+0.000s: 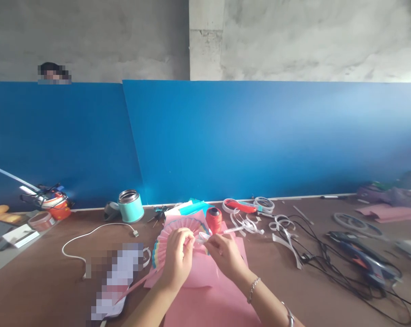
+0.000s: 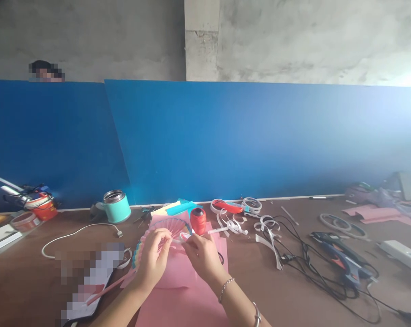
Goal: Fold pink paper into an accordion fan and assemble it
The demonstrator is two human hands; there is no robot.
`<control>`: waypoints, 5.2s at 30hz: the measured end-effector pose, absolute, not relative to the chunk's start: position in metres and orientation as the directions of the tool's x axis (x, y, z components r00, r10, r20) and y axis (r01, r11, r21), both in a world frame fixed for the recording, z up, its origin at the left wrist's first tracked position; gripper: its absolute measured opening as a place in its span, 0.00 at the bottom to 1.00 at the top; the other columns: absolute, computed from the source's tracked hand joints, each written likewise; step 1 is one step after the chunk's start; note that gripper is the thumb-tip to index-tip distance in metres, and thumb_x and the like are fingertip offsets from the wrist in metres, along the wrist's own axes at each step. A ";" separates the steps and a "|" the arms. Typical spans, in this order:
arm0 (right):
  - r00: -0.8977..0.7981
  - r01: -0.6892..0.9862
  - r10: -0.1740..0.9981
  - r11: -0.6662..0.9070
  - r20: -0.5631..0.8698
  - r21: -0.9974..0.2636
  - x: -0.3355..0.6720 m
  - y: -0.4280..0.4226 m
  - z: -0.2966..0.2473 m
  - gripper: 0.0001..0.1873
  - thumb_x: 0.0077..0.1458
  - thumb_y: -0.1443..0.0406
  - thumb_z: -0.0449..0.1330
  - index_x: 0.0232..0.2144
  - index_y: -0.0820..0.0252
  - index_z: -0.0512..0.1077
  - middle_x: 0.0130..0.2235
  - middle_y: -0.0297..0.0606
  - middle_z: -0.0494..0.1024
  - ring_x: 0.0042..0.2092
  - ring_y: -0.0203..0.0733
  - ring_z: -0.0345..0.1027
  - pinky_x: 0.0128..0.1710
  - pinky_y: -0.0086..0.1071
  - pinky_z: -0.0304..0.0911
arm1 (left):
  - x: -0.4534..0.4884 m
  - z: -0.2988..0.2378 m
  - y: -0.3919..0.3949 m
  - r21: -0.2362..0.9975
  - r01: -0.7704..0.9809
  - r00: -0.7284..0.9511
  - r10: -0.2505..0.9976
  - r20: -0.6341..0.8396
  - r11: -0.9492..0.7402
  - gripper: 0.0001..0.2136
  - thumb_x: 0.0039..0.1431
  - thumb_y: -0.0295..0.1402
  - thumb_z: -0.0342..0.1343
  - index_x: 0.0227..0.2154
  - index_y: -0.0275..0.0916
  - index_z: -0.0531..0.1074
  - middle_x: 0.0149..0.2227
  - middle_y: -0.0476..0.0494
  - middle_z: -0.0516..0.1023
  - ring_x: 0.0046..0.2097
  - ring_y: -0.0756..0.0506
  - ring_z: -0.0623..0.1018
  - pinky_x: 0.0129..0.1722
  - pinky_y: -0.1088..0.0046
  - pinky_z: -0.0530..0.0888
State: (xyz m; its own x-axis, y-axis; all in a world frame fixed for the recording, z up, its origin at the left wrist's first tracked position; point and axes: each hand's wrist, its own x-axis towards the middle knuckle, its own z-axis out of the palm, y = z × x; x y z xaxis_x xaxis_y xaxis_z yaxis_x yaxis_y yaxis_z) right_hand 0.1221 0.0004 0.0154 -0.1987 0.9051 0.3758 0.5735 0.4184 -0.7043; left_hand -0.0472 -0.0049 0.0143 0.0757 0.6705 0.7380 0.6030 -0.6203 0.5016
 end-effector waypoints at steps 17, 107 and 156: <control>-0.247 0.189 0.934 0.307 0.258 -0.933 0.123 0.003 0.011 0.10 0.53 0.63 0.54 0.23 0.61 0.67 0.25 0.33 0.72 0.29 0.36 0.64 0.30 0.28 0.59 | -0.052 0.022 -0.007 0.397 0.635 0.018 0.527 0.850 -0.663 0.06 0.61 0.24 0.44 0.34 0.41 0.63 0.30 0.47 0.68 0.34 0.47 0.71 0.36 0.71 0.70; -0.480 0.571 0.772 0.636 0.418 -0.519 0.091 0.010 0.023 0.09 0.56 0.73 0.52 0.28 0.58 0.68 0.32 0.34 0.73 0.38 0.39 0.64 0.40 0.31 0.57 | -0.114 0.001 0.001 0.357 0.922 0.099 0.983 0.154 -0.149 0.10 0.54 0.23 0.46 0.25 0.38 0.71 0.32 0.43 0.77 0.37 0.45 0.75 0.36 0.72 0.65; -0.655 0.703 0.679 0.708 0.331 -0.062 0.026 0.039 -0.013 0.08 0.57 0.69 0.52 0.30 0.59 0.70 0.33 0.38 0.76 0.39 0.44 0.62 0.38 0.37 0.51 | -0.142 -0.008 0.012 0.686 0.714 0.125 0.990 0.069 -0.138 0.15 0.51 0.23 0.50 0.42 0.39 0.70 0.39 0.40 0.78 0.43 0.44 0.76 0.42 0.71 0.70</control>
